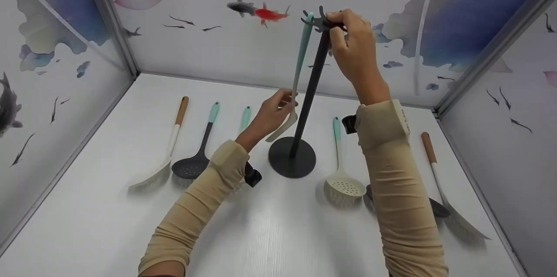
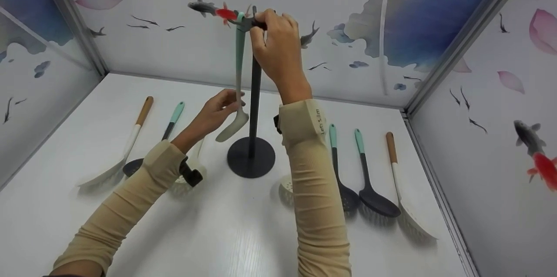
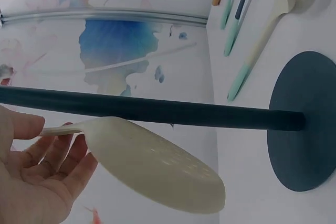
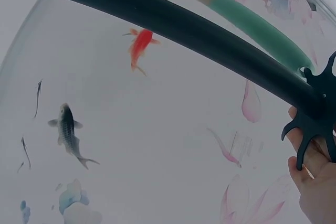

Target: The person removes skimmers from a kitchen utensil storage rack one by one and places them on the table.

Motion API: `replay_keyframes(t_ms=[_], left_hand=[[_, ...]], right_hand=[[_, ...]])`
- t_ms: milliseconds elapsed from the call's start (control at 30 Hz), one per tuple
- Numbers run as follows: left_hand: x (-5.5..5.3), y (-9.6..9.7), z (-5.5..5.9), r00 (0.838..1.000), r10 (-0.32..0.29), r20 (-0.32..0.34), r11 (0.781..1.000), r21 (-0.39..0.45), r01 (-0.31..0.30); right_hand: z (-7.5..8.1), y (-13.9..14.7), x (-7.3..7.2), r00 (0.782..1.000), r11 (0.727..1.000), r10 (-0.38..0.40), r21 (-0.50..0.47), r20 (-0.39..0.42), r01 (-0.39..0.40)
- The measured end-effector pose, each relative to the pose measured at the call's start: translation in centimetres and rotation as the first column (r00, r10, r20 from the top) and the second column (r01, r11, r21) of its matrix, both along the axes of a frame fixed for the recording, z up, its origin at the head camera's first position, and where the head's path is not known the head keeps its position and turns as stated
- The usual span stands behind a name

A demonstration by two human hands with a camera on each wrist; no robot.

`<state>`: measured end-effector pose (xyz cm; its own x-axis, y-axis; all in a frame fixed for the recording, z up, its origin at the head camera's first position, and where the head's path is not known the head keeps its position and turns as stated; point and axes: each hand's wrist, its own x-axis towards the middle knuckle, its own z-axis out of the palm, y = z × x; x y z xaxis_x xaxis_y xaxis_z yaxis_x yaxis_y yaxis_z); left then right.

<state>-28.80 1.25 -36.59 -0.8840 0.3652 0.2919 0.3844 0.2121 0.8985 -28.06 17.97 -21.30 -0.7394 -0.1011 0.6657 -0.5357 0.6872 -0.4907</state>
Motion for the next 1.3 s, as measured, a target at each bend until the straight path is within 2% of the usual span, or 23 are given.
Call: replay_keyframes(t_ms=[233,467,733,1033,1200,1300], left_hand=[[0.2,-0.6,0.0,1.0,0.011,-0.005,0.998,0.067,-0.011],[0.6,-1.0,0.3,0.999,0.04,0.022,0.992,0.115,-0.042],[0.6,-2.4,0.4,0.996,0.084,0.013,0.987,0.137,-0.085],[0.6,-6.7,0.0,0.986,0.168,0.016,0.974,0.154,-0.169],[0.9,-9.9,-0.2,0.969,0.246,0.027,0.959,0.137,-0.248],[1.0,-12.0,-0.4,0.953,0.3,0.045,0.944,0.132,-0.303]], right_hand=[[0.1,0.0,0.1,1.0,1.0,-0.012,-0.002,0.015,0.012],[-0.1,-0.2,0.0,1.0,1.0,0.0,-0.001,0.02,0.0],[-0.1,-0.1,0.0,1.0,1.0,-0.004,0.001,0.028,0.004],[-0.1,-0.2,-0.1,1.0,1.0,0.0,0.0,-0.008,0.0],[-0.1,-0.1,-0.1,1.0,1.0,0.005,-0.003,-0.015,-0.005],[-0.2,-0.1,-0.1,1.0,1.0,0.006,-0.003,-0.027,-0.006]])
